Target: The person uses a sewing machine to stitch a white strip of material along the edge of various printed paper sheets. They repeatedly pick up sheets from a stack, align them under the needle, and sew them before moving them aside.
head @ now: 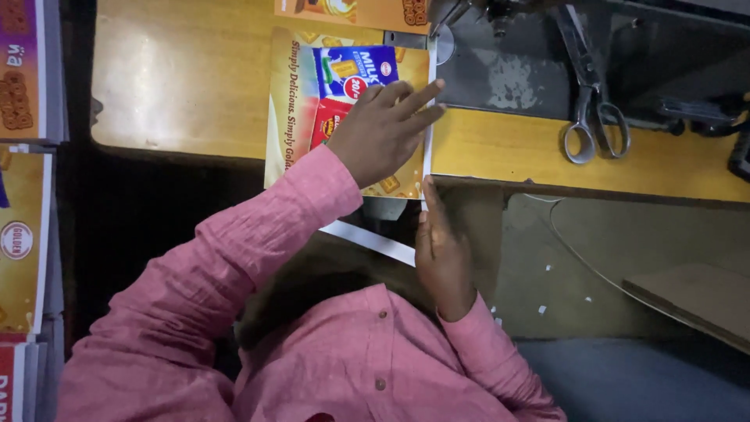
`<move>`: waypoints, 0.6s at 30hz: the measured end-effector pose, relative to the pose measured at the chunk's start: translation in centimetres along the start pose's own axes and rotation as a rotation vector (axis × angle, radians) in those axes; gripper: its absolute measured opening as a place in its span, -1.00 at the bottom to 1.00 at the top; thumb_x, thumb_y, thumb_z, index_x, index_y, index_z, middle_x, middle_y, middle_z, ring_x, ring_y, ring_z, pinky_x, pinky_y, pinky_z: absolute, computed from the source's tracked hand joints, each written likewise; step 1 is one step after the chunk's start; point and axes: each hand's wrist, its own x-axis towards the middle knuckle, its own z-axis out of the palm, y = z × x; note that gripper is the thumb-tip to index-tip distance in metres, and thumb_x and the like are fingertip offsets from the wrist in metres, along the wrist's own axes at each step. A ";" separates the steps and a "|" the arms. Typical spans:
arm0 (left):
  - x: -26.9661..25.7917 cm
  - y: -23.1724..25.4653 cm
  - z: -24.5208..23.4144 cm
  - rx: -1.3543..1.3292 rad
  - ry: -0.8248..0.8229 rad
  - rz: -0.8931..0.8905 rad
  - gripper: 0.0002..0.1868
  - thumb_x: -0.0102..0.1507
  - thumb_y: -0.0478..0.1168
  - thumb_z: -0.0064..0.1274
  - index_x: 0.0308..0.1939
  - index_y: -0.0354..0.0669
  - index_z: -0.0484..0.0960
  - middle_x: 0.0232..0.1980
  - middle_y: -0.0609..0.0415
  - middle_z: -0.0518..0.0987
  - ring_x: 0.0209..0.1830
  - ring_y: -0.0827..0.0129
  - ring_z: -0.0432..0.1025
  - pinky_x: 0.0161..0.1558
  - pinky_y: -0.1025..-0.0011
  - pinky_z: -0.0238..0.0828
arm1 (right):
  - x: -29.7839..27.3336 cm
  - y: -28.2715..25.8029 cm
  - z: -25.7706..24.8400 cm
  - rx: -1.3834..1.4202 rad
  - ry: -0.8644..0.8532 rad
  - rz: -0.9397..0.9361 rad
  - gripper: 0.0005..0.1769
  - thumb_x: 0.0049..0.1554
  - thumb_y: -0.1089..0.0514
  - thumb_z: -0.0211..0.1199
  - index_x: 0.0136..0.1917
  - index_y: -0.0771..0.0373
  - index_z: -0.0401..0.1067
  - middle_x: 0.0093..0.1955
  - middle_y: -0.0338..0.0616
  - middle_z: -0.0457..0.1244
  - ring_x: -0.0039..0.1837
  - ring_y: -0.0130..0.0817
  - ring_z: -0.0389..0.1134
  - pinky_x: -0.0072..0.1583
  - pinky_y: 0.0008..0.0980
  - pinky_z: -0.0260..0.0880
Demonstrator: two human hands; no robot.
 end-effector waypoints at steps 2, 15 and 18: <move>0.1 -0.4 0.6 0.061 0.077 0.042 -0.64 0.53 -0.10 0.01 0.38 -0.03 0.58 0.42 0.05 0.50 0.41 0.02 0.35 0.31 0.06 0.32 | 0.0 -0.8 0.0 -0.139 -0.026 0.018 -0.37 0.42 0.04 -0.06 0.72 -0.32 0.11 0.25 0.30 0.43 0.20 0.41 0.45 0.16 0.36 0.45; 0.8 -1.1 1.2 -0.064 0.099 0.022 -0.33 0.37 0.49 0.01 0.17 0.07 0.70 0.28 0.07 0.61 0.32 -0.07 0.44 0.17 -0.03 0.39 | 0.5 1.5 1.4 -0.178 0.047 -0.085 -0.36 0.39 0.16 0.00 0.69 -0.18 0.17 0.21 0.25 0.45 0.06 0.40 0.48 -0.11 0.33 0.50; 1.6 -0.7 -0.6 -0.012 -0.113 -0.069 -0.39 0.38 0.32 0.14 0.31 0.02 0.67 0.52 0.09 0.51 0.49 -0.07 0.31 0.29 -0.10 0.26 | 0.6 3.3 2.0 -0.251 0.037 -0.177 -0.41 0.44 0.09 -0.10 0.71 0.05 0.09 0.72 -0.19 0.14 -0.09 0.24 0.51 -0.18 0.03 0.39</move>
